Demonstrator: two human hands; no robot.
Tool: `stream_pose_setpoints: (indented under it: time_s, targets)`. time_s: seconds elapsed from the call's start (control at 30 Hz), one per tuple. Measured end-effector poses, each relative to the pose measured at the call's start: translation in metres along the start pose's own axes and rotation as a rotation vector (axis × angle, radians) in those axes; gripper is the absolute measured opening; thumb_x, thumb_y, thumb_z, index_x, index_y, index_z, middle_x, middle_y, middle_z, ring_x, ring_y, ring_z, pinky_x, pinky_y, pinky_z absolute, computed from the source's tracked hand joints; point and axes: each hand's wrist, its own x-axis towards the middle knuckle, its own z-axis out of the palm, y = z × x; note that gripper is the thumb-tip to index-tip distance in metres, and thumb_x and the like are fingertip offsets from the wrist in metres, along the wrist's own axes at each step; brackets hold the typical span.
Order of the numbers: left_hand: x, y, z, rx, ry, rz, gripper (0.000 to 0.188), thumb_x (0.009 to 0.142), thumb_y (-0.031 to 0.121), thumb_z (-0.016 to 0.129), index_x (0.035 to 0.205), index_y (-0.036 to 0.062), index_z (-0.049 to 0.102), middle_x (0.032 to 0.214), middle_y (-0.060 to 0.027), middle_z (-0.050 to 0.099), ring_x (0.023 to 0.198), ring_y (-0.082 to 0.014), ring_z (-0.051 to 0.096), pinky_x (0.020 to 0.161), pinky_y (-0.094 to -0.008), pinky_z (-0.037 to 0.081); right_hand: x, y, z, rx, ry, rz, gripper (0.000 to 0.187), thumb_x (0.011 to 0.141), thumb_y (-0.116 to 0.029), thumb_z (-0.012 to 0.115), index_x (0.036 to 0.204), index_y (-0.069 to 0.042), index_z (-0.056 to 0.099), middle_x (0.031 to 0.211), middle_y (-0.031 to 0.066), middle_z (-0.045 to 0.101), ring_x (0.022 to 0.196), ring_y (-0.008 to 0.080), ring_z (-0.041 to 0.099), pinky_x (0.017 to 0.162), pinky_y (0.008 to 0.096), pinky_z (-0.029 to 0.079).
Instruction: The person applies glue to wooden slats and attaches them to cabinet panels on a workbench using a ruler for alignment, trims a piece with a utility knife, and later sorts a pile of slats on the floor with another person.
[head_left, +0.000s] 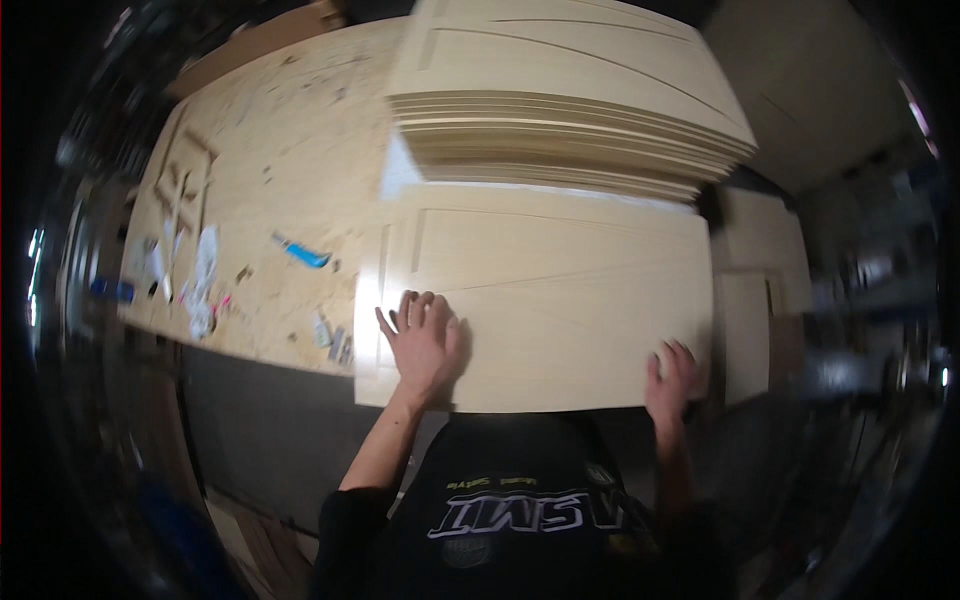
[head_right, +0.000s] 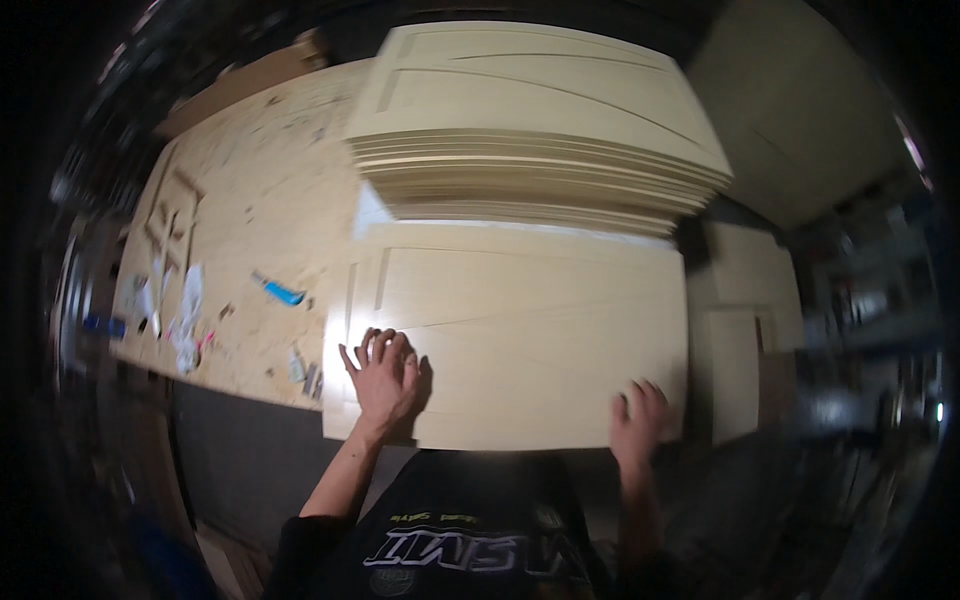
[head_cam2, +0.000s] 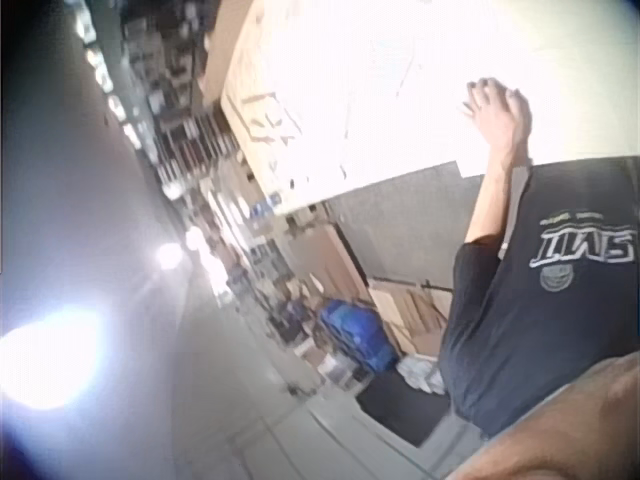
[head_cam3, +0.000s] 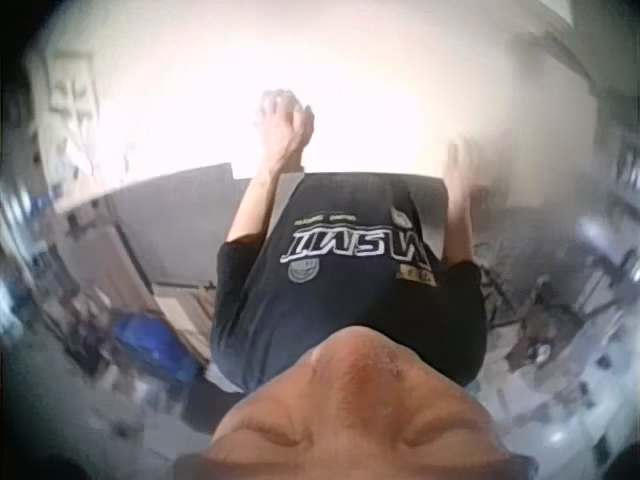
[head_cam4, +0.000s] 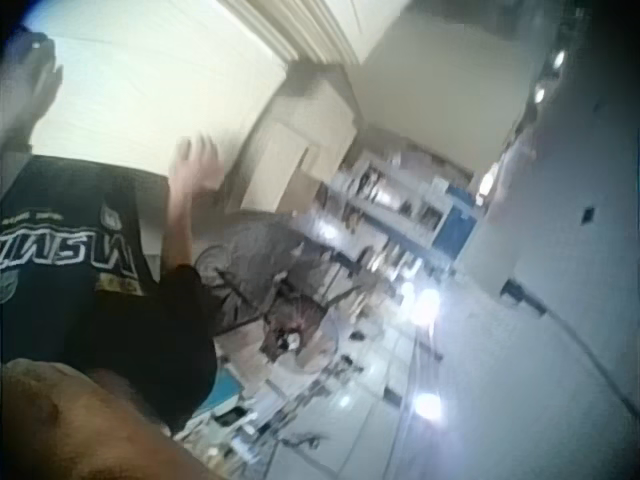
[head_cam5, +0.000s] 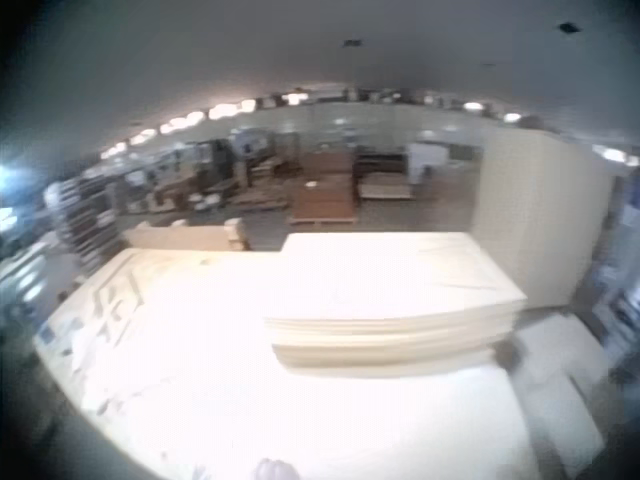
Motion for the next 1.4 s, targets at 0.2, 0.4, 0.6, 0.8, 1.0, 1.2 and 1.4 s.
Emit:
stream_pose_setpoints:
  time_s: [0.2, 0.4, 0.6, 0.8, 1.0, 1.2, 1.4]
  targets:
    - [0.068, 0.079, 0.068, -0.047, -0.040, 0.320, 0.056, 0.096, 0.032, 0.056, 0.146, 0.0096, 0.046, 0.153, -0.0157, 0.040, 0.147, -0.0395, 0.028, 0.117, -0.0699, 0.007, 0.106, -0.150, 0.047, 0.234, -0.016, -0.127, 0.046, 0.091, -0.036, 0.066, 0.130, -0.012, 0.061, 0.139, 0.0130, 0.051, 0.137, 0.0334, 0.040, 0.112, 0.0663, 0.023]
    - [0.086, 0.101, 0.088, 0.039, -0.023, 0.334, 0.061, 0.098, 0.035, 0.048, 0.154, 0.0123, 0.039, 0.158, -0.0160, 0.038, 0.151, -0.0365, 0.024, 0.120, -0.0647, 0.002, 0.101, -0.134, 0.058, 0.087, 0.109, -0.294, 0.057, 0.091, -0.050, 0.060, 0.139, -0.017, 0.057, 0.145, 0.0089, 0.049, 0.139, 0.0311, 0.036, 0.118, 0.0648, 0.015]
    - [0.110, -0.002, 0.070, 0.292, 0.114, 0.267, 0.061, 0.100, 0.041, 0.046, 0.155, 0.0153, 0.039, 0.158, -0.0129, 0.038, 0.150, -0.0352, 0.026, 0.119, -0.0638, 0.006, 0.083, 0.042, 0.009, -0.136, 0.094, 0.111, 0.062, 0.090, -0.044, 0.064, 0.142, -0.011, 0.051, 0.148, 0.0157, 0.044, 0.144, 0.0370, 0.031, 0.114, 0.0710, 0.018]
    - [0.125, -0.023, 0.068, 0.233, 0.004, 0.172, 0.054, 0.101, 0.039, 0.046, 0.149, 0.0142, 0.044, 0.156, -0.0119, 0.041, 0.149, -0.0336, 0.029, 0.119, -0.0615, 0.015, 0.078, 0.071, -0.003, -0.107, 0.050, 0.241, 0.062, 0.093, -0.043, 0.064, 0.143, -0.009, 0.049, 0.150, 0.0182, 0.041, 0.144, 0.0391, 0.030, 0.116, 0.0704, 0.015]
    - [0.127, -0.010, 0.058, 0.121, 0.006, 0.146, 0.052, 0.094, 0.032, 0.055, 0.141, 0.0117, 0.053, 0.151, -0.0149, 0.045, 0.147, -0.0347, 0.032, 0.120, -0.0619, 0.013, 0.081, 0.063, -0.004, -0.089, 0.014, 0.236, 0.062, 0.093, -0.041, 0.064, 0.144, -0.010, 0.047, 0.151, 0.0177, 0.040, 0.145, 0.0375, 0.031, 0.118, 0.0670, 0.014]
    - [0.113, -0.039, 0.050, 0.130, 0.141, 0.134, 0.061, 0.082, 0.037, 0.067, 0.137, 0.0111, 0.056, 0.136, -0.0162, 0.055, 0.132, -0.0369, 0.046, 0.111, -0.0635, 0.027, 0.088, 0.037, -0.011, -0.100, 0.178, -0.004, 0.050, 0.088, -0.027, 0.070, 0.133, -0.009, 0.058, 0.134, 0.0173, 0.055, 0.128, 0.0370, 0.048, 0.105, 0.0556, 0.035]
    - [0.007, 0.014, 0.004, -0.035, 0.127, 0.178, 0.043, 0.092, 0.026, 0.057, 0.130, 0.0059, 0.056, 0.134, -0.0232, 0.053, 0.124, -0.0443, 0.048, 0.100, -0.0660, 0.035, 0.044, 0.091, 0.010, -0.069, 0.339, -0.038, 0.036, 0.101, -0.020, 0.059, 0.131, 0.000, 0.059, 0.136, 0.0230, 0.056, 0.125, 0.0381, 0.054, 0.108, 0.0503, 0.042]
